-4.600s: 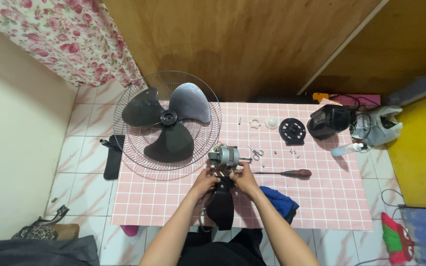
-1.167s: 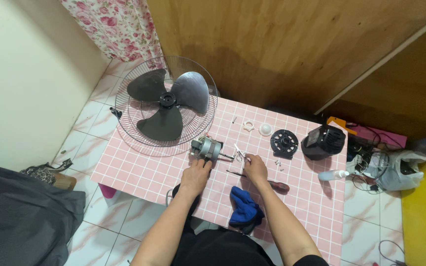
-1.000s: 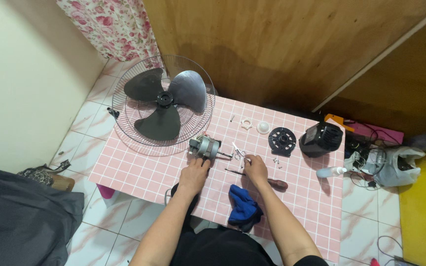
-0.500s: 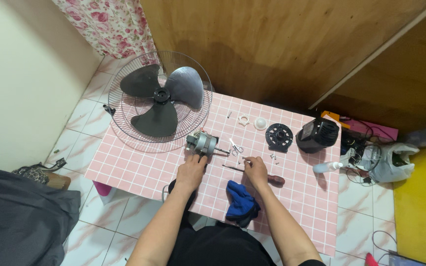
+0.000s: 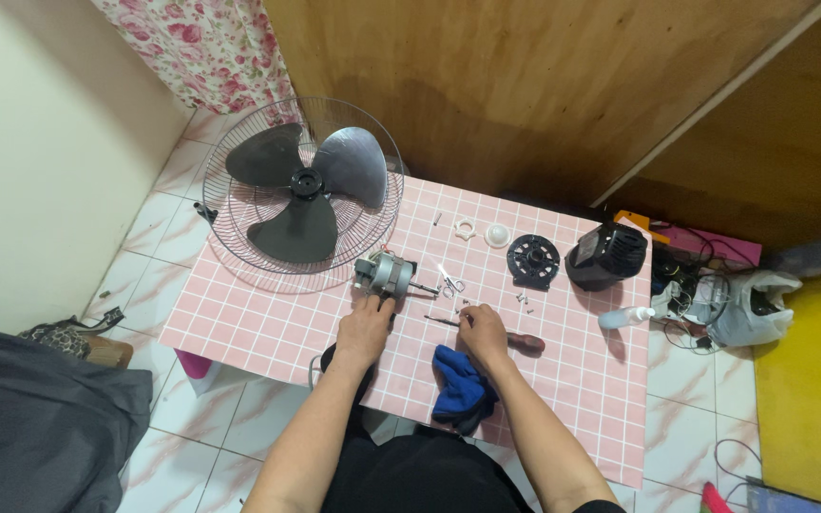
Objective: The person disassembles a fan motor, removes screws, and manipulates internal components using a screwdriver and hands. They place removed parts on the table and continue adjusting the motor housing.
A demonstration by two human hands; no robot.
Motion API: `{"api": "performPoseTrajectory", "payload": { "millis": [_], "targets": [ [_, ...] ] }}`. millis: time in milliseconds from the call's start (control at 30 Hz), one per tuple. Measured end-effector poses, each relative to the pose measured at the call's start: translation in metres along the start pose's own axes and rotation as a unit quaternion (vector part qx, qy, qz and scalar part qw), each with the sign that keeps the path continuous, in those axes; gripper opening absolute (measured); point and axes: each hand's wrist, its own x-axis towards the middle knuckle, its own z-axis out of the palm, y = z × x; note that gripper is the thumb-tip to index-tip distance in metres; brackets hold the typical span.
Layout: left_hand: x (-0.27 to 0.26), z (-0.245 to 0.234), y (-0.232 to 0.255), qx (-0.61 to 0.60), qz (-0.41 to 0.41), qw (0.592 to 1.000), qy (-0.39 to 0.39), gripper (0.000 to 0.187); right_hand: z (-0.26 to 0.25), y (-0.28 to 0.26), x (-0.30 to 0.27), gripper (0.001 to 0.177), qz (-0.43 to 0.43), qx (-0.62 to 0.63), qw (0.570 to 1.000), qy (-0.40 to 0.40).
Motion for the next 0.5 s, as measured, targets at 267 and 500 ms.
{"api": "performPoseTrajectory", "payload": {
  "millis": [267,500],
  "targets": [
    [0.001,-0.003,0.002,0.0,-0.006,1.0,-0.006,0.036,0.002,-0.015,0.009,0.021,0.035,0.008,0.999,-0.022],
    [0.003,-0.007,0.001,0.004,0.0,1.0,-0.018,0.033,0.007,-0.03,0.028,0.034,0.004,0.036,0.998,-0.051]
  ]
}}
